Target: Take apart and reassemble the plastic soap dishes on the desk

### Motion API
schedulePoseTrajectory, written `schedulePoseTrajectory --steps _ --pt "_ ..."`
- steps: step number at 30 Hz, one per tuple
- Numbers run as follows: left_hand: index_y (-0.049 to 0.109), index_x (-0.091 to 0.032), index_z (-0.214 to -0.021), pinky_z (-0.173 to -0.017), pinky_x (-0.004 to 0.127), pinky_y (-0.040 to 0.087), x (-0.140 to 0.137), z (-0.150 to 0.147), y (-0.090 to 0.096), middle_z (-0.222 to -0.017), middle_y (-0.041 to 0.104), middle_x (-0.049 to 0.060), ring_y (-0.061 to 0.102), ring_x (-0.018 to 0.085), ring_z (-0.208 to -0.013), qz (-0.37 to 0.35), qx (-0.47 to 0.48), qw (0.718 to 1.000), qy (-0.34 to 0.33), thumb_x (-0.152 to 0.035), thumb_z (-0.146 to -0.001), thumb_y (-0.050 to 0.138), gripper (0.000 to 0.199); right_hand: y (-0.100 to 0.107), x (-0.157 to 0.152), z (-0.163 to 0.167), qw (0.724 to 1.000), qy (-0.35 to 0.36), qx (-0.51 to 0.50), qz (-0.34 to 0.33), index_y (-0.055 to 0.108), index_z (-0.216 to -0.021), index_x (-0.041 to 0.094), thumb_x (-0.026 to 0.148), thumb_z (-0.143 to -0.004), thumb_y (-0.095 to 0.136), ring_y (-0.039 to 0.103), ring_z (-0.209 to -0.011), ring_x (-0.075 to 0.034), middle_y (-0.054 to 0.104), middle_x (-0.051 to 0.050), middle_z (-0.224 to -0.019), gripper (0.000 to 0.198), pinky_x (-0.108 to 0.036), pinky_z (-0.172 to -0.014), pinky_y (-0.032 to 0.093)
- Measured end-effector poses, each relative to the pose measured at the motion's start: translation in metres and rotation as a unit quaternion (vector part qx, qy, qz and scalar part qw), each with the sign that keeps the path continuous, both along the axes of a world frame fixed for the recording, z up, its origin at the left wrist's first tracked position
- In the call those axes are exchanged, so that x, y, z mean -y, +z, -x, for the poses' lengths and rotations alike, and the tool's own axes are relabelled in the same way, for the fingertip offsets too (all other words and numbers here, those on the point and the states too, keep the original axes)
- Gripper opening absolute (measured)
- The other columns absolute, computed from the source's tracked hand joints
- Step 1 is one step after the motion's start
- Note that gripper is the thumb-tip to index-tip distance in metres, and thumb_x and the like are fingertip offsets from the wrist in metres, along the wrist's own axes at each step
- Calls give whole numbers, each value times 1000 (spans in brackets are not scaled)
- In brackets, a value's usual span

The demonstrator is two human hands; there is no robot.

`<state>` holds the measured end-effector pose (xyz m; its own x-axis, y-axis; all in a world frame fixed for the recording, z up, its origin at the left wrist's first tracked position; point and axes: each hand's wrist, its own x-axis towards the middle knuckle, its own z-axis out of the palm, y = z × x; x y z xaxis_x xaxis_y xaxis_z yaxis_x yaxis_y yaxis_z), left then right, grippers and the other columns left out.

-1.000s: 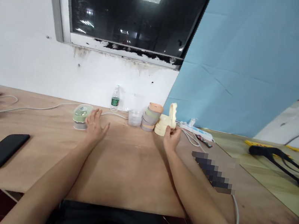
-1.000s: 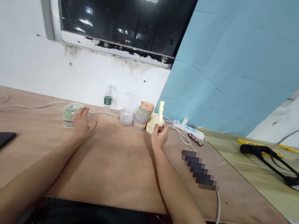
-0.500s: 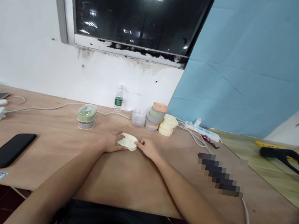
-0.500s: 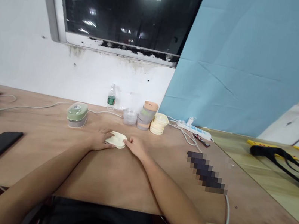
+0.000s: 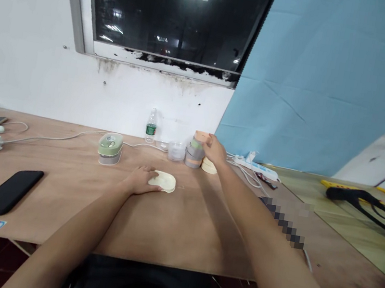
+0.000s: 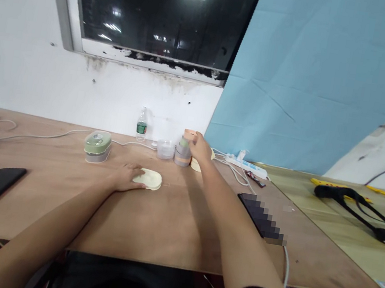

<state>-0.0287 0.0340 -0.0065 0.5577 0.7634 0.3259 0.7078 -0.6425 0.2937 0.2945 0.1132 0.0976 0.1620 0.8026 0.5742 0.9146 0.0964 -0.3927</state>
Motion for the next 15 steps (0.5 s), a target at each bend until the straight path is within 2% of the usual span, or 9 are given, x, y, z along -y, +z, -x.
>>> schedulePoseTrajectory --steps 3,5,9,15 --pt "63 -25 -121 -97 46 41 0 1 0 -128 57 12 54 34 -114 6 4 1000 -3 -75 -73 53 70 -1 -12 -5 999 7 25 33 58 -118 19 31 -79 56 60 -93 -26 67 -11 -107 41 -32 -75 43" --pt "61 -25 -122 -97 46 41 -1 1 0 -129 56 12 53 34 -115 10 -5 1000 -2 -75 -74 51 71 -4 -14 -5 1000 8 10 22 61 -106 19 28 -79 55 61 -88 -24 68 -9 -100 29 -31 -73 42" --pt "61 -25 -123 -98 45 41 -2 2 0 -130 56 11 53 33 -115 15 3 1000 -5 -75 -75 50 71 -8 -6 -1 998 13 -52 -37 59 -96 18 27 -81 52 59 -81 -21 68 -8 -90 19 -29 -69 41" --pt "61 -24 -122 -97 43 41 0 1 3 -129 57 11 54 32 -116 13 -5 1000 -5 -73 -77 48 67 -7 16 11 980 67 -132 -132 55 -94 19 34 -83 53 57 -72 -18 63 -3 -78 19 -29 -68 41"
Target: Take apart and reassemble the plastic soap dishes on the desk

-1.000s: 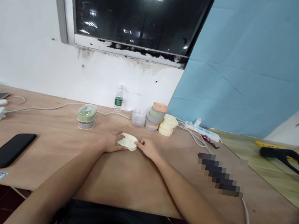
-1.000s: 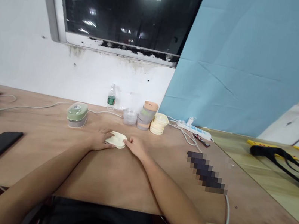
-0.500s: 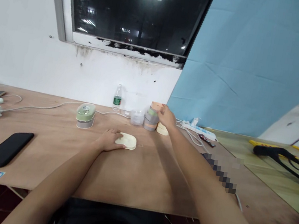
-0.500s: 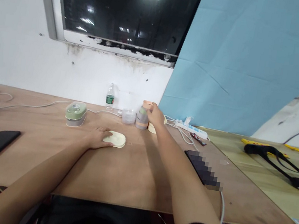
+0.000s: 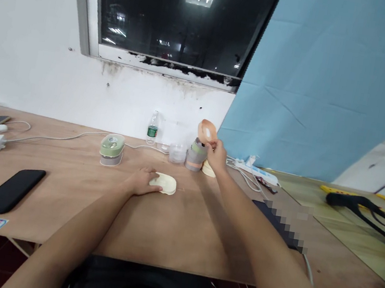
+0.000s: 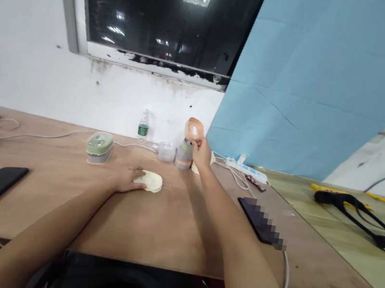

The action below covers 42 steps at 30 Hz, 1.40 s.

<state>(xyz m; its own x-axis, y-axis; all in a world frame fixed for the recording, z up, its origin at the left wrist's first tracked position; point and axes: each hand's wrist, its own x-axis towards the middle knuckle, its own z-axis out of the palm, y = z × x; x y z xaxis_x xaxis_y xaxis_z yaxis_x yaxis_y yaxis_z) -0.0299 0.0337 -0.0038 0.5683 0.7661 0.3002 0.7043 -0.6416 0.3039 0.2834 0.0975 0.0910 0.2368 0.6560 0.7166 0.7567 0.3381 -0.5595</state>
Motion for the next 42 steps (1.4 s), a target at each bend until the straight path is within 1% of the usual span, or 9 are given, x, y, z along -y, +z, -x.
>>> schedulePoseTrajectory --steps 4,9,15,21,25,30,32,37,42 --pt "53 -20 -129 -99 45 38 2 0 2 -127 59 13 53 33 -117 -15 13 1000 20 -69 -81 46 68 -20 32 28 994 80 -68 -23 50 -90 21 44 -71 68 51 -63 -15 53 3 -68 35 -26 -62 41" --pt "25 -15 -145 -102 44 37 1 -1 3 -133 53 17 50 30 -122 -57 121 989 65 -60 -85 50 79 -75 85 67 976 199 -72 57 47 -86 23 52 -73 66 45 -56 -13 49 5 -65 37 -26 -56 39" --pt "38 -14 -136 -90 37 47 8 0 18 -118 61 13 62 23 -102 -97 249 962 55 -47 -89 50 59 -102 104 85 944 306 -46 117 48 -90 22 61 -82 52 51 -62 -15 56 1 -72 40 -27 -57 42" --pt "65 -20 -103 -72 30 50 10 6 24 -89 70 4 64 19 -78 -51 262 956 123 -52 -90 46 39 -103 90 86 939 269 -176 124 49 -94 24 65 -88 36 46 -48 -13 50 3 -60 44 -25 -46 39" --pt "67 -20 -97 -70 29 49 7 6 21 -87 70 4 64 18 -76 -39 240 965 100 -53 -88 47 39 -102 88 83 958 222 -148 105 53 -86 23 62 -89 36 51 -57 -16 53 0 -64 43 -27 -52 42" --pt "61 -19 -72 -61 27 46 4 6 18 -66 64 1 60 16 -63 -37 231 964 125 -48 -81 57 31 -101 90 81 964 225 -111 90 56 -104 23 56 -91 37 57 -70 -20 60 -3 -76 40 -31 -61 46" --pt "60 -19 -82 -59 26 46 5 7 18 -67 64 -1 60 15 -62 -24 248 960 129 -46 -76 63 28 -100 90 81 963 226 -106 99 54 -114 23 54 -89 41 57 -69 -20 60 -3 -75 42 -31 -61 46" --pt "46 -17 -132 -64 29 48 8 9 20 -70 65 -1 62 18 -65 -22 230 969 91 -43 -83 55 56 -99 88 82 962 220 -103 123 46 -133 20 51 -88 47 55 -61 -19 59 0 -65 55 -32 -60 46" --pt "55 -22 -128 -73 32 49 7 8 20 -91 71 5 66 22 -80 12 142 984 106 -42 -91 40 45 -103 82 80 965 188 -66 171 62 -115 19 51 -86 50 55 -58 -18 61 0 -62 45 -30 -57 42"
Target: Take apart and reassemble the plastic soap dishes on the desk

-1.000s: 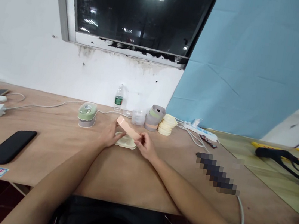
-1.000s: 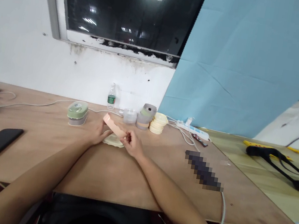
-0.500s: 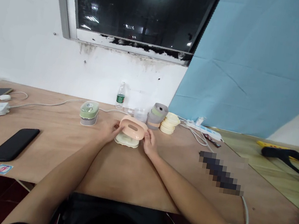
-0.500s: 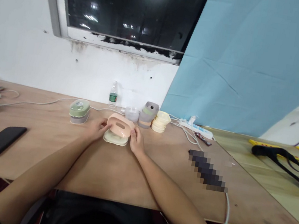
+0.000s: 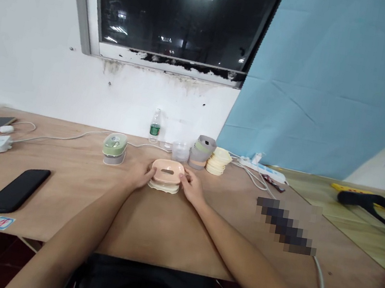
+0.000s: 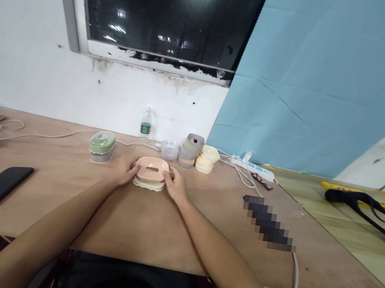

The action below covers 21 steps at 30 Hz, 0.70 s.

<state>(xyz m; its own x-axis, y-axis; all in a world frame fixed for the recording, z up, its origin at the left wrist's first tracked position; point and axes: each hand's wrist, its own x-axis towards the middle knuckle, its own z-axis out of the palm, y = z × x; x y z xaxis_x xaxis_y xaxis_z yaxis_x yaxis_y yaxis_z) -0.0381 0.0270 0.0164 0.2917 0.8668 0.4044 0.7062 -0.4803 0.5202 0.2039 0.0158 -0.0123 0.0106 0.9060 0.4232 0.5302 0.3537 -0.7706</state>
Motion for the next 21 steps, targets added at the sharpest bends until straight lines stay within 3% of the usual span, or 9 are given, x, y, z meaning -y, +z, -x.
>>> schedulePoseTrajectory --steps 4,13,17,21 --pt "68 -19 -110 -79 33 48 -4 -3 -4 -100 72 11 66 27 -93 82 -116 988 66 -48 -92 35 47 -2 -3 -1 990 -11 131 48 68 -84 20 46 -85 52 61 -71 -19 69 -5 -80 31 -28 -62 39" --pt "74 -16 -91 -77 32 48 -11 -4 -10 -96 72 14 67 26 -90 125 -166 973 103 -44 -91 34 48 6 -5 4 971 -21 219 94 67 -79 18 37 -87 49 60 -71 -16 70 -4 -80 27 -24 -60 34" --pt "74 -18 -90 -75 31 48 -15 0 -11 -95 72 13 67 26 -88 132 -157 973 107 -45 -90 37 45 17 -9 11 965 -66 252 43 68 -95 19 36 -83 56 61 -83 -20 71 -7 -89 24 -26 -69 38" --pt "70 -22 -106 -78 30 46 -24 12 -13 -107 71 11 66 25 -95 123 -117 977 126 -47 -89 43 41 35 -35 41 967 -65 244 -24 61 -114 23 42 -86 53 62 -85 -20 69 -3 -84 35 -27 -74 40"
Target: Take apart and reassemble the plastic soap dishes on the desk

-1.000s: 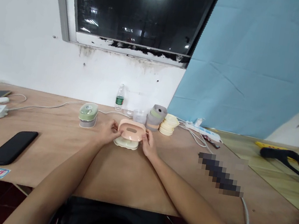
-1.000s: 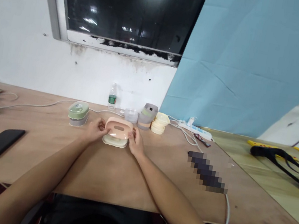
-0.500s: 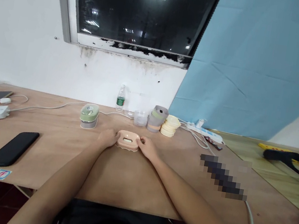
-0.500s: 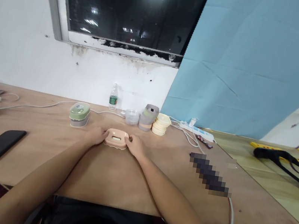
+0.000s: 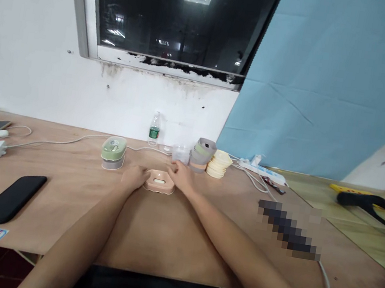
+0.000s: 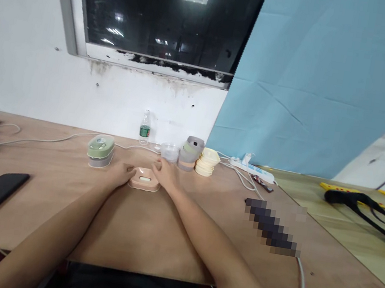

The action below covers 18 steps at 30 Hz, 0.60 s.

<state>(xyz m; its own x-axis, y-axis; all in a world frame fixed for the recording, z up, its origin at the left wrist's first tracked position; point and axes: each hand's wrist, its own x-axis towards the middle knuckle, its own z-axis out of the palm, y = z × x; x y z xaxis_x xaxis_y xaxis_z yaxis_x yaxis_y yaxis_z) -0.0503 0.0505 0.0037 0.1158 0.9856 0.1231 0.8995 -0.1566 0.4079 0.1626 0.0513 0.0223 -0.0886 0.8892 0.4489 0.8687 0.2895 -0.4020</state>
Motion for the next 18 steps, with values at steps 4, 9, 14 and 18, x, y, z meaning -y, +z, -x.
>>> schedulePoseTrajectory --steps 4,9,14,18 --pt "62 -20 -121 -80 30 46 -10 18 -2 -110 69 11 64 26 -101 -8 60 997 43 -47 -88 48 46 13 -56 43 998 37 -17 56 46 -131 23 44 -86 54 63 -92 -21 70 -4 -94 51 -27 -75 43" --pt "50 -17 -133 -83 34 46 -16 36 -4 -110 69 13 63 29 -105 -5 77 992 97 -47 -84 54 58 8 -117 70 982 -66 -40 172 38 -135 13 38 -83 56 61 -108 -29 60 -18 -123 61 -34 -84 46" --pt "54 -20 -129 -83 34 46 -18 39 -6 -110 69 12 63 29 -104 6 78 991 104 -47 -85 54 52 -7 -128 66 980 -92 -36 174 47 -127 8 31 -82 56 60 -108 -33 60 -24 -120 51 -38 -83 46" --pt "56 -20 -127 -85 35 45 -17 37 -6 -114 67 13 62 29 -106 1 65 993 100 -47 -86 51 50 -12 -115 64 985 -99 -26 135 57 -110 16 23 -81 55 62 -101 -28 65 -16 -110 30 -34 -79 45"
